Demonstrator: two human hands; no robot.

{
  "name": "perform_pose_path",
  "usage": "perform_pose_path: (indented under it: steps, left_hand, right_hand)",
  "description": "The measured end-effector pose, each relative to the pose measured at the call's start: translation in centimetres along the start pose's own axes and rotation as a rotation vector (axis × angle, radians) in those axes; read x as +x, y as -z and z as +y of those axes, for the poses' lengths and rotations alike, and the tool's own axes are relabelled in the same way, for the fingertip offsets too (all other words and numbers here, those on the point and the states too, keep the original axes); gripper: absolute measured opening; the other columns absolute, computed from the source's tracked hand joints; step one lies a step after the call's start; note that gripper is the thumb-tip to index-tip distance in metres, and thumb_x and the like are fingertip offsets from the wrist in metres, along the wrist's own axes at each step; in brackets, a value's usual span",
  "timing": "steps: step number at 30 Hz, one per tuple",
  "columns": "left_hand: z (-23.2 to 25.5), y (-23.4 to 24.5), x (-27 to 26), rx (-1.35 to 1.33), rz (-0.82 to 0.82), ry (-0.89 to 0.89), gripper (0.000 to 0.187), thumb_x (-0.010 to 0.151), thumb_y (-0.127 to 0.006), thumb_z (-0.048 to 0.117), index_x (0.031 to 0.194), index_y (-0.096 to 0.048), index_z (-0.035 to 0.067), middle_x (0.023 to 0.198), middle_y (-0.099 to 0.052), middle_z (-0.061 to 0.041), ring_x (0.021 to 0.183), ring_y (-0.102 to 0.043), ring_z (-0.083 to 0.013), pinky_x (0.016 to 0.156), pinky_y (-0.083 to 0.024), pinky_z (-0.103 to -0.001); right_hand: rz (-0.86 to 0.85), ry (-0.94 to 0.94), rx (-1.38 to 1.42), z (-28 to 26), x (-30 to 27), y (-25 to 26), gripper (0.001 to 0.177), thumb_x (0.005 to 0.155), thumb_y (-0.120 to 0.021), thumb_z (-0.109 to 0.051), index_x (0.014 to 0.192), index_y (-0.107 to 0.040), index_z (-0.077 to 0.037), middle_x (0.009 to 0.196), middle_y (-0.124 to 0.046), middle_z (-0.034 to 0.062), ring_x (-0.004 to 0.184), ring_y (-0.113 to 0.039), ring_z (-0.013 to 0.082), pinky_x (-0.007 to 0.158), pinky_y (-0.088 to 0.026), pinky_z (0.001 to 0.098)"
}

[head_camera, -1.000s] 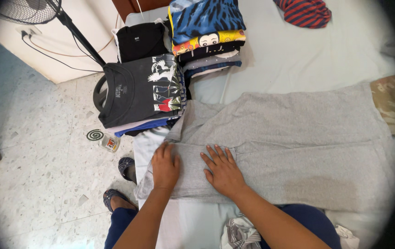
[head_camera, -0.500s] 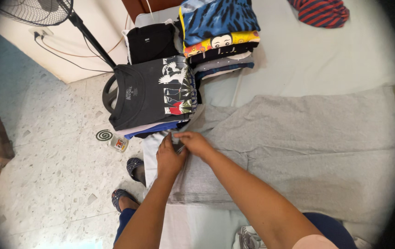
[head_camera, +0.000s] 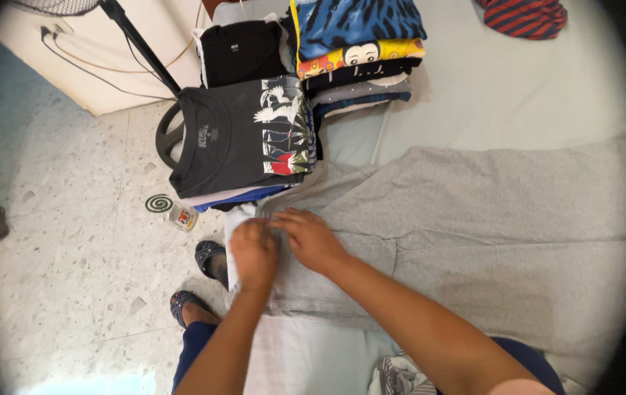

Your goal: The person folds a light gray sweatshirt on a bed, smoothing and aligning it before folding it into a compact rectangle. The person then places the folded sweatshirt on a stack of other folded clothes.

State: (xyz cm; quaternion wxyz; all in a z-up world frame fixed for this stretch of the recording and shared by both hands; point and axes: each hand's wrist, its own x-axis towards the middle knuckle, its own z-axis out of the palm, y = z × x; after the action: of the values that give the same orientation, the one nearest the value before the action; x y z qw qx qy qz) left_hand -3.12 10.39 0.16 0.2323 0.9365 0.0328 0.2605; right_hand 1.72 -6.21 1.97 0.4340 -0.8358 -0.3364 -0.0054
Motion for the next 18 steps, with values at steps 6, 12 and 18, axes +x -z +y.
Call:
perform_pose_path:
  steps: [6,12,18]
  left_hand:
    - [3.8,1.0,-5.2,0.132,-0.388,-0.201,0.07,0.095,-0.059,0.04,0.15,-0.042,0.001,0.158,-0.041,-0.017,0.149,-0.032,-0.0336,0.12,-0.017,-0.057]
    - [2.7,2.6,-5.4,0.266,-0.505,-0.096,0.081,0.091,-0.053,0.06,0.156,-0.032,0.016,0.165,-0.024,-0.011,0.152,-0.018,-0.0334,0.119,-0.005,-0.06]
    - [0.7,2.9,-6.3,0.363,-0.427,-0.137,0.082,0.091,-0.048,0.063,0.157,-0.03,0.019,0.165,-0.026,-0.008,0.153,-0.019,-0.0345,0.119,-0.007,-0.063]
  right_hand:
    - [-0.115,-0.005,-0.455,-0.6,-9.9,4.6,0.061,0.085,-0.057,-0.008,0.146,-0.052,-0.007,0.156,-0.049,0.0097,0.149,-0.039,0.0286,0.123,-0.025,0.0486]
    - [0.017,-0.099,-0.562,1.3,-11.6,5.4,0.058,0.095,-0.058,-0.037,0.148,-0.049,-0.017,0.158,-0.041,0.0115,0.148,-0.033,0.0336,0.12,-0.017,0.0568]
    - [0.053,-0.09,-0.606,1.3,-11.8,5.5,0.059,0.098,-0.054,-0.041,0.152,-0.048,-0.017,0.161,-0.038,0.0123,0.15,-0.029,0.035,0.12,-0.014,0.0616]
